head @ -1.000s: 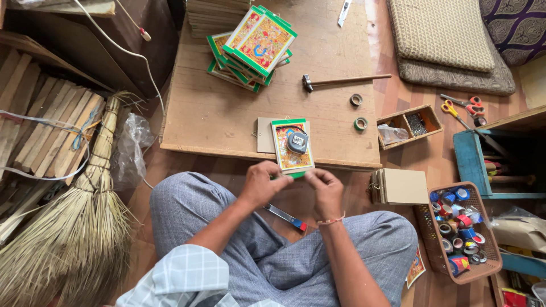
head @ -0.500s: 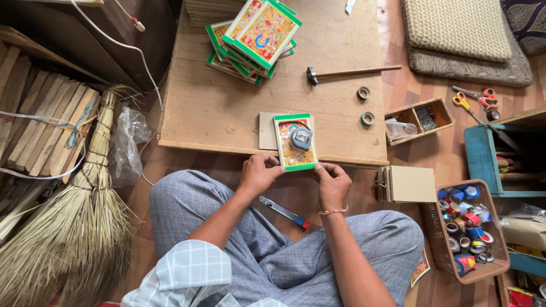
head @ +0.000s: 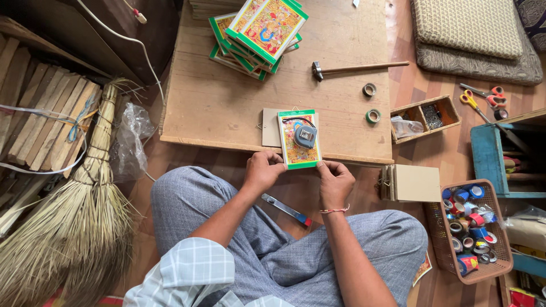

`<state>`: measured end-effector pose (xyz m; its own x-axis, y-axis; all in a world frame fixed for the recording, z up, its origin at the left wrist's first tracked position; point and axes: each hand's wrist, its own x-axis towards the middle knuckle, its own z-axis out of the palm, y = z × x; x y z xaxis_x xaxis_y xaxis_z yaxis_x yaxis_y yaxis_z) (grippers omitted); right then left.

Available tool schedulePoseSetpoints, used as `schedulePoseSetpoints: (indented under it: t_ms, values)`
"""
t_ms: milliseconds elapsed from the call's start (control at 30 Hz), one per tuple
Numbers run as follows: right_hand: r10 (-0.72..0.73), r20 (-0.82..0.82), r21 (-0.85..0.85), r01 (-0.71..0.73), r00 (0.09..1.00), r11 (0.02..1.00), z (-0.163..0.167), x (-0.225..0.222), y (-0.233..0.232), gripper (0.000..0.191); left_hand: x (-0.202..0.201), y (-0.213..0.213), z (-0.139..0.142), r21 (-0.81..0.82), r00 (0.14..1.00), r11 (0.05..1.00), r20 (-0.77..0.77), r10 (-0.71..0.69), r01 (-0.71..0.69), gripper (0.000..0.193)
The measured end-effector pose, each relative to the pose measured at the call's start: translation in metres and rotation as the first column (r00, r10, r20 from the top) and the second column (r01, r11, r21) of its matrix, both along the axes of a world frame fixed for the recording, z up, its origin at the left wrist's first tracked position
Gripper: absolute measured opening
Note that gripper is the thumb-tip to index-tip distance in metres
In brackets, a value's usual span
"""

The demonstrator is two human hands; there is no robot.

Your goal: The person sits on the floor at a low table and assembles small framed religious prints. They place a print on a cardboard backing, fold the backing over, apply green tape along the edges by hand, and stack the finished framed pieces with the others on the table.

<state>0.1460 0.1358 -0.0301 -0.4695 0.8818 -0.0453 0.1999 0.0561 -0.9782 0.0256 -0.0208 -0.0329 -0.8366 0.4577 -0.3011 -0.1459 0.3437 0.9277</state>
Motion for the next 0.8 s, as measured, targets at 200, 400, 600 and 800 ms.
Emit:
schedulePoseSetpoints:
  t_ms: [200, 400, 600, 800]
  values:
    - [-0.019, -0.138, -0.094, 0.006, 0.99, 0.996, -0.01, -0.001, 0.004, 0.023, 0.001, 0.0, -0.001, -0.009, 1.0, 1.0, 0.011, 0.001, 0.0, 0.017]
    - [0.015, -0.162, -0.272, -0.059, 0.987, 0.961, -0.009, -0.002, 0.004, 0.033, 0.003, 0.001, 0.001, -0.012, 1.0, 1.0, 0.01, 0.005, -0.004, 0.019]
    - [-0.04, -0.103, -0.426, -0.008, 0.994, 0.905, -0.008, -0.007, 0.004, 0.023, 0.004, -0.001, 0.0, 0.009, 1.0, 1.0, 0.007, 0.025, -0.025, 0.019]
    - [-0.11, -0.094, -0.451, 0.056, 0.989, 0.891, -0.016, -0.009, 0.011, 0.012, 0.004, 0.0, -0.005, -0.001, 0.999, 0.999, 0.017, 0.043, -0.043, 0.016]
